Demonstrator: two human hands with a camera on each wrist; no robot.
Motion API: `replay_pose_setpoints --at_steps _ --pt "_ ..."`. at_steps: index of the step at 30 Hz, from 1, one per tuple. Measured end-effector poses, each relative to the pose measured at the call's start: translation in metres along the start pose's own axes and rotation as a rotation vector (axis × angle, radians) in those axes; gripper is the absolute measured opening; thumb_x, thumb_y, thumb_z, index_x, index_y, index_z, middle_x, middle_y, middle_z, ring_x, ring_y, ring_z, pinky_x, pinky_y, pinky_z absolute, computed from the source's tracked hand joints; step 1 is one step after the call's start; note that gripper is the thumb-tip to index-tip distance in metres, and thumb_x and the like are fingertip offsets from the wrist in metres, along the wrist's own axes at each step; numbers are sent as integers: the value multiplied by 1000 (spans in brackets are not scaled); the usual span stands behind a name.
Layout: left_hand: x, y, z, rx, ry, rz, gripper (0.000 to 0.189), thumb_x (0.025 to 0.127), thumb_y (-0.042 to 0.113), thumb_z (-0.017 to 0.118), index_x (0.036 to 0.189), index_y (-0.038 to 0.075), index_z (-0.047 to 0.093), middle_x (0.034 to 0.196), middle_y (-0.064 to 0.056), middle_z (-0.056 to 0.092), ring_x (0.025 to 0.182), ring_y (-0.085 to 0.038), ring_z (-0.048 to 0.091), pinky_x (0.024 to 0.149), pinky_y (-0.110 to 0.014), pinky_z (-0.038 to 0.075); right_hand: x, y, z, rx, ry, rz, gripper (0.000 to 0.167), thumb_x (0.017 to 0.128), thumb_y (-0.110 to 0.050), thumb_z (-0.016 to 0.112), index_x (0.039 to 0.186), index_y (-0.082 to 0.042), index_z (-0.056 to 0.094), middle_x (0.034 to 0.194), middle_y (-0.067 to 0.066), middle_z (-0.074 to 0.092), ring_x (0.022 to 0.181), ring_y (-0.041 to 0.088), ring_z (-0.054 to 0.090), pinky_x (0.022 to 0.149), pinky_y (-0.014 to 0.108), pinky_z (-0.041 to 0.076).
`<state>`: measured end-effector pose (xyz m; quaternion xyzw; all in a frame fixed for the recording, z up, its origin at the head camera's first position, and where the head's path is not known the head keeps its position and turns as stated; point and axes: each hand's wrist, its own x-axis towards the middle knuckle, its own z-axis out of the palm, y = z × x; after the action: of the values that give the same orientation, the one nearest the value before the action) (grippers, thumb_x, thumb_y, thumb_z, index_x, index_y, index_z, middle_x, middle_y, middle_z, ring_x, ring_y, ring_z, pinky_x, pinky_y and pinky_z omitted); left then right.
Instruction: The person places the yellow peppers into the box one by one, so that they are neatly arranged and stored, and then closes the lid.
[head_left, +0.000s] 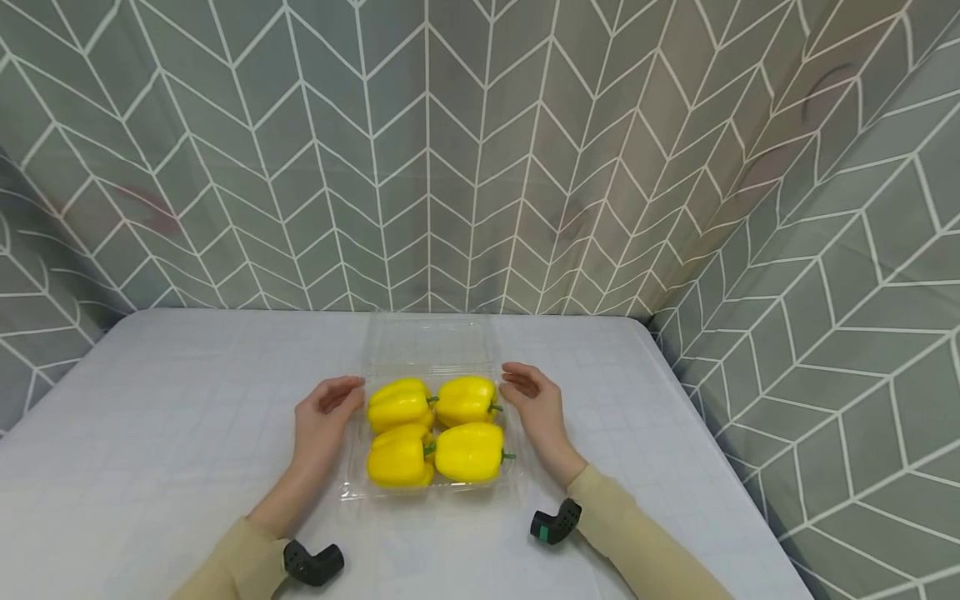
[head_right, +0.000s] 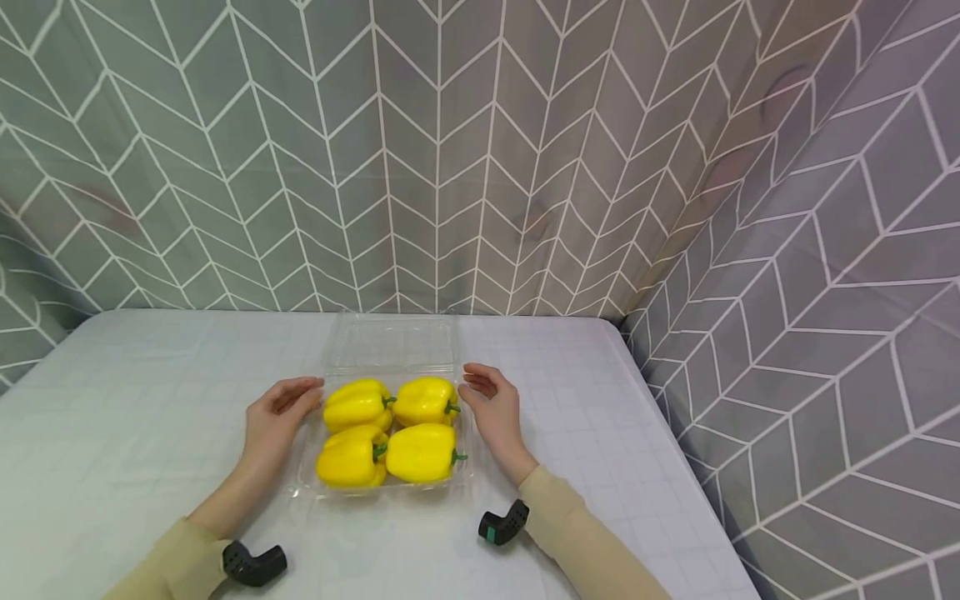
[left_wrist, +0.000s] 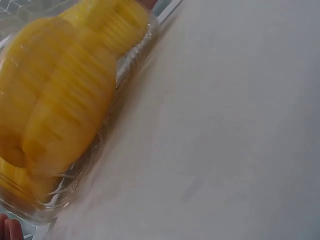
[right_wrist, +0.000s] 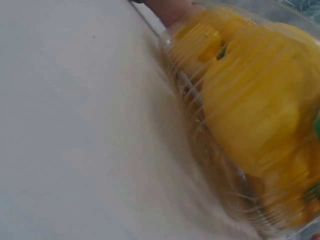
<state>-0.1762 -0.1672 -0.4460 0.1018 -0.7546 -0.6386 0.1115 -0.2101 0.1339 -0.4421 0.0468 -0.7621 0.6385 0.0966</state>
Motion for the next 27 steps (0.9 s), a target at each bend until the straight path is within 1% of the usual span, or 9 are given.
replay_pose_setpoints --at_steps 2,5,8,12,14,16,19,22,27 --pt "3 -1 1 -33 4 -14 35 98 32 66 122 6 65 122 -2 69 98 0 61 86 -6 51 2 2 1 41 -4 28 32 92 -7 69 124 -5 66 125 17 67 113 25 66 95 27 56" --pt "7 -3 2 -80 -4 -60 37 97 32 67 124 8 63 123 1 69 98 0 62 86 -7 50 2 5 2 134 -29 76 36 93 -8 67 129 -2 62 130 17 64 115 21 65 98 24 54" --pt "9 -4 3 -171 -50 -111 44 97 32 68 133 9 58 134 -1 64 104 -1 63 91 -8 51 2 8 1 271 -63 130 42 95 -7 63 136 1 55 138 17 59 121 20 62 102 23 51" --pt "11 -4 2 -340 -136 -154 60 99 28 65 150 10 39 151 -8 50 114 -1 62 99 -14 49 2 10 0 406 -116 174 50 98 -5 57 145 0 43 148 17 50 133 26 53 111 26 45" --pt "11 -4 1 -415 -163 -174 64 101 25 63 155 12 30 155 -9 44 116 -1 61 102 -16 48 3 10 1 430 -144 173 53 99 -5 55 148 1 37 151 18 46 138 29 48 114 28 42" --pt "11 -3 0 -486 -181 -189 66 102 20 60 157 13 25 158 -10 40 117 -2 61 104 -17 47 3 10 1 447 -167 166 55 100 -4 53 150 2 33 153 18 43 140 31 45 115 29 41" --pt "11 -2 -2 -565 -201 -204 65 103 13 56 158 13 21 159 -11 37 118 -3 61 105 -20 47 4 10 1 462 -181 157 55 101 -3 52 151 2 31 154 17 43 140 32 45 113 27 42" --pt "11 -2 -2 -613 -228 -206 65 104 11 54 159 13 19 161 -11 34 121 -5 60 107 -21 46 3 10 1 481 -183 152 54 101 -2 52 151 1 31 154 16 43 139 30 47 110 24 44" --pt "10 -2 -3 -646 -271 -209 66 104 12 54 160 14 17 163 -7 32 128 -8 56 110 -23 43 2 11 -1 492 -187 153 55 102 -2 53 152 0 31 154 14 44 139 28 47 109 22 45"
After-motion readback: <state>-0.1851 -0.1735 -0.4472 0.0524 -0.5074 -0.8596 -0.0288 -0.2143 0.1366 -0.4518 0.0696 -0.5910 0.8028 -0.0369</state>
